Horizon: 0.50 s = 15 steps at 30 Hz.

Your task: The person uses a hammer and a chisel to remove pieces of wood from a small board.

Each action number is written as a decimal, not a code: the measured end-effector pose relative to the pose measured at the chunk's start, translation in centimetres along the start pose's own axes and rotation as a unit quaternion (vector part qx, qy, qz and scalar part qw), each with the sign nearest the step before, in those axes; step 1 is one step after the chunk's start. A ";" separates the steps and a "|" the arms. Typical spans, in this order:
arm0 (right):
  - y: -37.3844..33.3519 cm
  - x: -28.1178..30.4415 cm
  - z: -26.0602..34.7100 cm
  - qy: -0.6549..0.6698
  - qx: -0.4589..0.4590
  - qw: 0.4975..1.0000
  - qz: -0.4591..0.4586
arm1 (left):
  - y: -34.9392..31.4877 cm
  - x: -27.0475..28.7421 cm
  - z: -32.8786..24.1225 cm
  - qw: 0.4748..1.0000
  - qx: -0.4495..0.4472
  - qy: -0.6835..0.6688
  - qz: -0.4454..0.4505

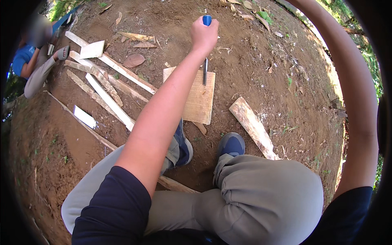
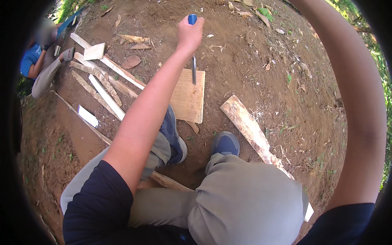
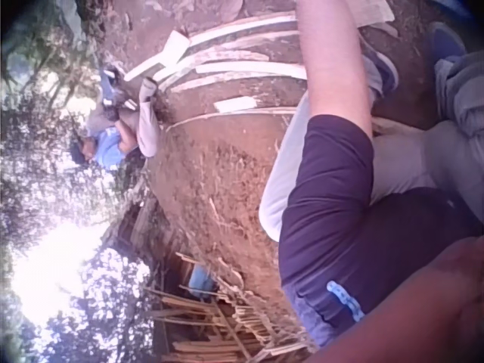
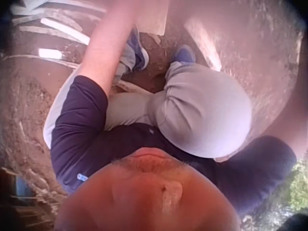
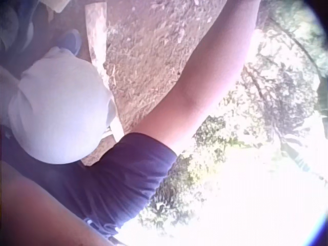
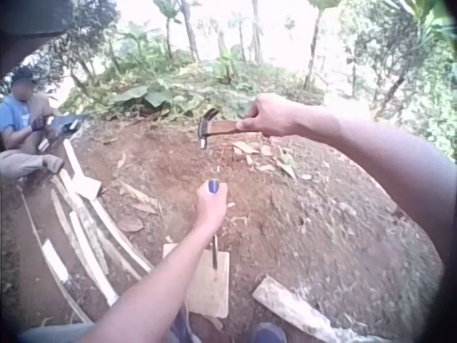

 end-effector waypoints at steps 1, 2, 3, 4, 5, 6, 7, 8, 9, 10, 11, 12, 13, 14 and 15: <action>-0.2 0.0 -0.3 0.000 0.031 0.999 0.033 | 0.1 0.1 0.3 1.000 -0.001 -0.001 -0.002; -1.0 0.5 0.2 0.000 0.061 0.996 0.067 | 0.1 0.1 0.4 0.999 0.022 -0.030 0.000; -1.5 0.6 0.5 0.002 0.091 0.991 0.101 | 0.0 0.1 0.9 0.999 0.021 -0.034 0.002; -0.6 -0.3 0.1 -0.042 0.072 0.989 0.119 | 0.0 0.0 1.0 0.999 0.019 -0.037 0.004; -0.9 -0.3 0.1 -0.028 0.042 0.995 0.085 | 0.1 -0.1 1.1 0.999 0.015 -0.042 0.007; -1.1 -0.2 0.1 -0.013 0.013 0.999 0.051 | 0.0 0.0 1.3 0.999 0.009 -0.037 0.008; -1.4 -0.1 0.1 0.001 -0.016 1.000 0.017 | 0.1 0.0 1.4 0.999 0.002 -0.033 0.009; -1.9 0.1 0.3 0.042 -0.052 0.998 -0.005 | 0.1 0.0 1.4 1.000 -0.005 -0.028 0.009; -2.1 0.0 0.3 0.030 -0.032 0.999 0.024 | 0.0 -0.2 1.4 1.000 -0.018 -0.019 -0.005; -2.2 -0.3 0.4 0.019 -0.011 0.998 0.054 | 0.0 -0.3 1.4 0.999 -0.030 -0.009 -0.018; -2.4 -0.3 0.6 0.008 0.008 0.997 0.082 | -0.1 -0.3 1.2 0.999 -0.044 0.001 -0.030; -3.4 0.5 1.0 -0.002 0.117 0.987 0.112 | -0.1 -0.3 1.2 0.999 -0.029 0.001 -0.020; -2.9 0.3 0.8 0.000 0.078 0.993 0.085 | 0.0 -0.2 1.1 1.000 -0.014 0.002 -0.011; -2.4 0.1 1.1 0.000 0.039 0.998 0.059 | 0.0 -0.3 1.1 1.000 0.001 0.002 -0.002; -2.1 0.0 1.3 0.000 0.000 0.999 0.033 | -0.1 -0.4 1.0 1.000 -0.006 0.009 -0.007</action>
Point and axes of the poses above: each hand's wrist, its own y-axis towards the middle knuckle, its own x-axis out of the back of the hand, z = x × y, the point moved 1 cm from there along y, towards the middle knuckle, and after that the axes turned 5 degrees about -x, right-handed, at the moved point
